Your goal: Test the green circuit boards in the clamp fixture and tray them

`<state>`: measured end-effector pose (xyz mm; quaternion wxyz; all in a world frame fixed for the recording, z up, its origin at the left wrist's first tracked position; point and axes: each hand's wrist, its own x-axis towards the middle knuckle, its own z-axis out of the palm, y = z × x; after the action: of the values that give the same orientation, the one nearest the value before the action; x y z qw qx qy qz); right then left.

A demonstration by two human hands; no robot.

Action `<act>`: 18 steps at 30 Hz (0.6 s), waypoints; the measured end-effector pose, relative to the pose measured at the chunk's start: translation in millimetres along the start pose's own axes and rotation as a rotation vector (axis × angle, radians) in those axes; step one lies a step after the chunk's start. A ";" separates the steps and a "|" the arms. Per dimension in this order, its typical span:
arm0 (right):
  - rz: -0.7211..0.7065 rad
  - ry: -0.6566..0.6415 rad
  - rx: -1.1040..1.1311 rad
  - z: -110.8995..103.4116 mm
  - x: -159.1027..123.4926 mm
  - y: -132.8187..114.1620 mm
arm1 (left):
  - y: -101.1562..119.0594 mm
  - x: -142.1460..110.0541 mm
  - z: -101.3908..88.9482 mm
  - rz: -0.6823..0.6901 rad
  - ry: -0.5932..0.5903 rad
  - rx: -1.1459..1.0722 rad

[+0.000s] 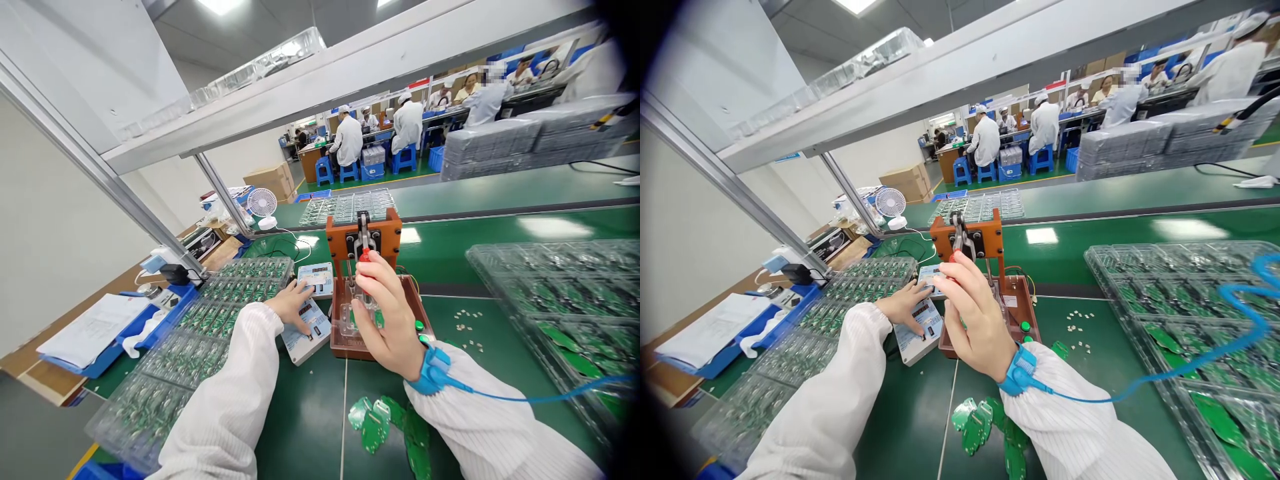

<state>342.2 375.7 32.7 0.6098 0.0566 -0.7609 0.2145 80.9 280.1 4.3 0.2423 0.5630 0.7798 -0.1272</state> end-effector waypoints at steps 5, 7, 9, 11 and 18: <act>0.006 -0.005 -0.016 -0.6 -0.5 0.0 | -0.4 3.8 2.5 0.007 -0.003 0.011; 0.004 -0.005 -0.013 -1.2 0.1 -0.3 | 2.6 2.0 0.2 0.007 -0.013 0.017; 0.005 -0.005 -0.006 -1.6 0.5 -0.4 | 6.1 0.3 -2.6 -0.005 -0.029 0.030; 0.005 -0.007 -0.004 -1.7 0.5 -0.3 | 8.5 -0.1 -4.3 -0.018 -0.040 0.040; 0.007 0.000 -0.032 -0.6 -0.7 0.4 | 2.6 7.8 -1.2 -0.023 -0.039 0.054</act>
<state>342.7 376.2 32.0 0.6097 0.0443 -0.7645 0.2046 81.1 288.0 1.4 0.2407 0.5578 0.7777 -0.1616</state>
